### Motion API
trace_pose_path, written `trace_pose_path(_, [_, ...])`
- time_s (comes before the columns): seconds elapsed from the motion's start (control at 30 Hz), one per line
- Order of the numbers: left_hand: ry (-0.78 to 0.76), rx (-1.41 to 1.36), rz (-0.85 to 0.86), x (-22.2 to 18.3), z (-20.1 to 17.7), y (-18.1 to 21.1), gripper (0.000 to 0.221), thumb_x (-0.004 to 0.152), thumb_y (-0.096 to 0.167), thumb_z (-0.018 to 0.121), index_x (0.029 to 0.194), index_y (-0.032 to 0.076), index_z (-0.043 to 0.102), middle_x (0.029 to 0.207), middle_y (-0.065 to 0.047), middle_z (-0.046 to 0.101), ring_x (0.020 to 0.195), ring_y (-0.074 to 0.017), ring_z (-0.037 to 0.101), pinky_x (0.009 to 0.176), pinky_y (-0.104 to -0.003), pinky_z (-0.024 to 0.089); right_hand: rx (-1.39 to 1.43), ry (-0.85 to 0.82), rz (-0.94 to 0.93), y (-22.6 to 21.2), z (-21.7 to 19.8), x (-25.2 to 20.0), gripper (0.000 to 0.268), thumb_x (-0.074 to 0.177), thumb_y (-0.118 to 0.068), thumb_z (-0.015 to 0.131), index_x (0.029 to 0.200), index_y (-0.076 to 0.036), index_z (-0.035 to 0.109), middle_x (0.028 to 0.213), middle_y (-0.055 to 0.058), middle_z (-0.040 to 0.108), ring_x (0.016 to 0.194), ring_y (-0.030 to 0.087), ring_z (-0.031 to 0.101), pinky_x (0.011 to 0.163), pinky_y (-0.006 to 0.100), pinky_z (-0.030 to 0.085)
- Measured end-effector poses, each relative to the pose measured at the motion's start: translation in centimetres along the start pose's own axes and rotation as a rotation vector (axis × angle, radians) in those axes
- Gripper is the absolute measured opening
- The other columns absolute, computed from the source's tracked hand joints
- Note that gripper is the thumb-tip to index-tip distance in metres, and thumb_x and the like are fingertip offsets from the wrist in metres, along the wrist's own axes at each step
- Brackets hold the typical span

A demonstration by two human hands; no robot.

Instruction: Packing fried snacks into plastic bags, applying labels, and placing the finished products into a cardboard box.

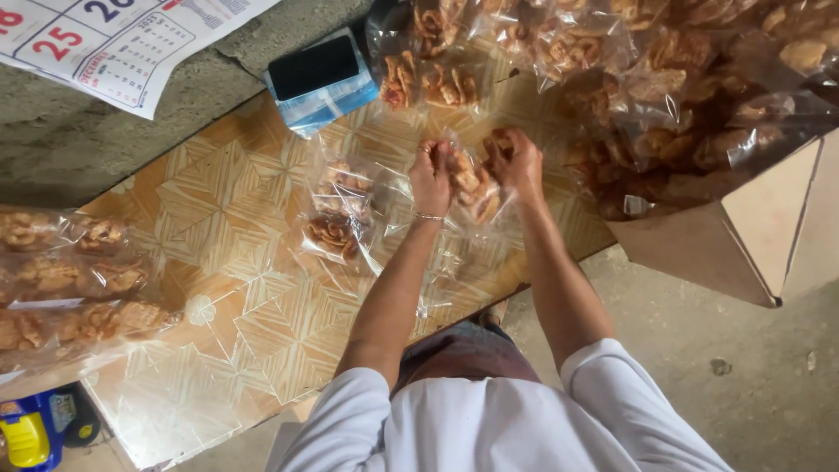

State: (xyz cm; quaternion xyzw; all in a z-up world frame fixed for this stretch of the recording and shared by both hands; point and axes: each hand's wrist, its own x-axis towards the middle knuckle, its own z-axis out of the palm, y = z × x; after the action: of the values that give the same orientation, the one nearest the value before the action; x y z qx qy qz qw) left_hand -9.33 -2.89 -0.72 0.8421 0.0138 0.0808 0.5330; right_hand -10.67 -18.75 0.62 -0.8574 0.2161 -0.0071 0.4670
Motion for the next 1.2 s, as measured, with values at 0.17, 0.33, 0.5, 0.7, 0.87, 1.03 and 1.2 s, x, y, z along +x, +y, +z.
trace_pose_path(0.17, [0.234, -0.198, -0.004, 1.3, -0.5, 0.5, 0.019, 0.104, 0.025, 0.045, 0.094, 0.015, 0.058, 0.065, -0.005, 0.064, 0.063, -0.0232, 0.068, 0.059, -0.03, 0.053, 0.949, -0.06, 0.313, -4.9, -3.2, -2.9, 0.05, 0.094, -0.047, 0.063, 0.125, -0.007, 0.062, 0.087, 0.016, 0.074, 0.071, 0.019, 0.074, 0.058, 0.025, 0.06])
trace_pose_path(0.33, [0.238, -0.163, 0.02, 0.6, -0.2, 0.0, 0.021, 0.104, 0.028, 0.044, 0.096, 0.014, 0.057, 0.066, -0.01, 0.063, 0.064, -0.031, 0.066, 0.06, -0.036, 0.052, 1.198, -0.349, 0.247, -3.5, -3.1, -7.3, 0.093, 0.085, -0.068, 0.059, 0.156, -0.02, 0.024, 0.138, 0.027, 0.048, 0.117, 0.038, 0.062, 0.091, 0.05, 0.056])
trace_pose_path(0.5, [0.129, -0.13, -0.012, -0.6, -1.0, 0.4, 0.018, 0.104, 0.026, 0.045, 0.1, 0.012, 0.055, 0.073, -0.02, 0.064, 0.074, -0.0446, 0.065, 0.067, -0.047, 0.052, 1.174, -0.041, 0.289, -1.9, -2.4, -8.2, 0.072, 0.092, -0.029, 0.073, 0.151, -0.016, 0.035, 0.117, 0.016, 0.057, 0.102, 0.027, 0.065, 0.09, 0.043, 0.058])
trace_pose_path(0.7, [0.024, -0.177, 0.007, -0.7, -0.6, 0.8, 0.023, 0.105, 0.028, 0.043, 0.095, 0.011, 0.056, 0.076, -0.019, 0.065, 0.079, -0.0435, 0.066, 0.071, -0.043, 0.053, 1.071, 0.089, 0.271, -2.8, -1.0, -7.4, 0.031, 0.086, -0.014, 0.079, 0.114, -0.003, 0.068, 0.092, 0.011, 0.072, 0.081, 0.018, 0.071, 0.073, 0.03, 0.06])
trace_pose_path(0.87, [0.003, -0.109, -0.054, -1.0, -1.3, 0.9, 0.031, 0.105, 0.031, 0.033, 0.101, 0.006, 0.051, 0.078, -0.026, 0.061, 0.08, -0.0512, 0.062, 0.07, -0.053, 0.049, 1.154, -0.13, 0.211, -0.2, -2.0, -6.6, 0.066, 0.101, -0.052, 0.05, 0.153, -0.016, 0.03, 0.132, 0.029, 0.057, 0.111, 0.039, 0.065, 0.088, 0.055, 0.055])
trace_pose_path(1.03, [-0.044, 0.012, 0.036, -1.2, -0.4, -0.6, 0.024, 0.104, 0.029, 0.043, 0.105, 0.007, 0.052, 0.071, -0.021, 0.063, 0.07, -0.0457, 0.066, 0.062, -0.049, 0.053, 0.932, -0.117, 0.186, -1.7, -2.4, -8.0, 0.1, 0.074, -0.01, 0.088, 0.15, -0.017, 0.024, 0.114, 0.025, 0.066, 0.081, 0.028, 0.07, 0.059, 0.031, 0.057])
trace_pose_path(1.2, [-0.259, -0.423, -0.132, -0.1, -1.6, 2.5, 0.051, 0.088, 0.03, 0.075, 0.126, 0.009, 0.048, 0.057, -0.002, 0.059, 0.042, -0.0167, 0.061, 0.038, -0.025, 0.048, 0.908, -0.013, 0.275, -1.5, -1.9, -7.3, 0.089, 0.068, -0.012, 0.095, 0.137, -0.003, 0.04, 0.099, 0.022, 0.069, 0.066, 0.027, 0.07, 0.049, 0.04, 0.06])
